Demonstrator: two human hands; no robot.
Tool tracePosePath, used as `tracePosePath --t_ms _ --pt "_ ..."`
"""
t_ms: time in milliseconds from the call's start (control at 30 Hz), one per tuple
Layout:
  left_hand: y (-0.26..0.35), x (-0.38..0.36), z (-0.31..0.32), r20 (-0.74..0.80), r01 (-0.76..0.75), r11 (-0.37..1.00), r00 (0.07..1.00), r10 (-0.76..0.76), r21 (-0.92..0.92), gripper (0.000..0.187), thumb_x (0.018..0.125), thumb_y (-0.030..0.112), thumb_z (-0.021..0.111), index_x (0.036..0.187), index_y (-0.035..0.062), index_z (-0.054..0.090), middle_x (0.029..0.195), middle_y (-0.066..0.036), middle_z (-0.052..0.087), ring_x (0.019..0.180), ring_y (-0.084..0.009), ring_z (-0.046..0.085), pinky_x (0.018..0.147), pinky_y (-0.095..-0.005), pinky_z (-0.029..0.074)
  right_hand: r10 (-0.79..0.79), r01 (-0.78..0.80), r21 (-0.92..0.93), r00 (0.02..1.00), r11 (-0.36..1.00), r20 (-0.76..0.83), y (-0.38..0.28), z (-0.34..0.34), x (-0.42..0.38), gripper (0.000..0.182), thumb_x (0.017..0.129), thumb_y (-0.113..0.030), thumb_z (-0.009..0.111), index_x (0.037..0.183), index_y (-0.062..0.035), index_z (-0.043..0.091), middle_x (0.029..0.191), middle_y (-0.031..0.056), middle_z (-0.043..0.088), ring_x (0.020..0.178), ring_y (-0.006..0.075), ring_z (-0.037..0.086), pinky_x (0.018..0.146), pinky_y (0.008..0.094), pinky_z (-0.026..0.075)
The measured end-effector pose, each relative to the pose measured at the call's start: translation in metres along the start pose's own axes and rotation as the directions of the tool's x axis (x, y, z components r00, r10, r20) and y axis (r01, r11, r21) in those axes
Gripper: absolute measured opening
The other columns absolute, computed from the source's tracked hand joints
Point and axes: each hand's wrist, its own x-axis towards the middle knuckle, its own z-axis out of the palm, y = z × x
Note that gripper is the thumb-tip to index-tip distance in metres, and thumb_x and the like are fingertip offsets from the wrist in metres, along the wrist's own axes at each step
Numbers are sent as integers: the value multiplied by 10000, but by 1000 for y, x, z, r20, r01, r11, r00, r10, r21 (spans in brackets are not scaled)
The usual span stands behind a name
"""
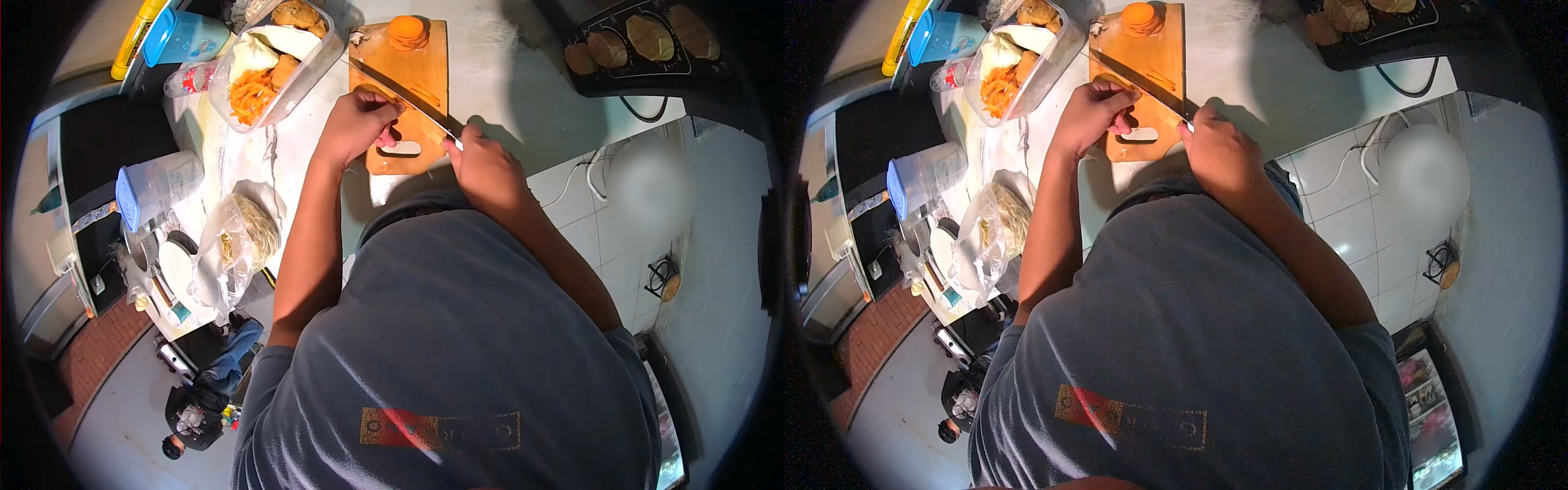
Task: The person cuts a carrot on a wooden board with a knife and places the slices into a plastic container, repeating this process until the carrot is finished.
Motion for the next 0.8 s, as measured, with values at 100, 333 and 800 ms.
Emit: tracePosePath --t_ms 100,333,800 --pt "0 -1 1 -10 -3 1000 1000 3 6 225 861 168 680 883 -42 603 726 -69 610 549 -110 612 511 -209 481 17 -18 -12 1000 1000 -11 4 0 -3 344 960 -334 491 960 10 469 798 258 637 802 454 616 706 511 489" --pt "-3 0 0 -2 -38 998 999 38 -49 221 859 153 673 913 -49 602 724 -68 603 554 -117 619 510 -210 483 47 -48 -20 999 999 -19 1 -5 -4 337 935 -329 529 922 7 535 852 249 644 807 424 641 722 498 512" --pt "-6 1 -1 -8 -30 998 1000 30 -58 218 856 129 663 932 -65 599 710 -72 597 578 -147 648 524 -221 503 10 -9 -21 1000 1000 19 -6 -1 -4 365 945 -355 505 929 9 525 866 254 642 811 434 639 734 503 506"
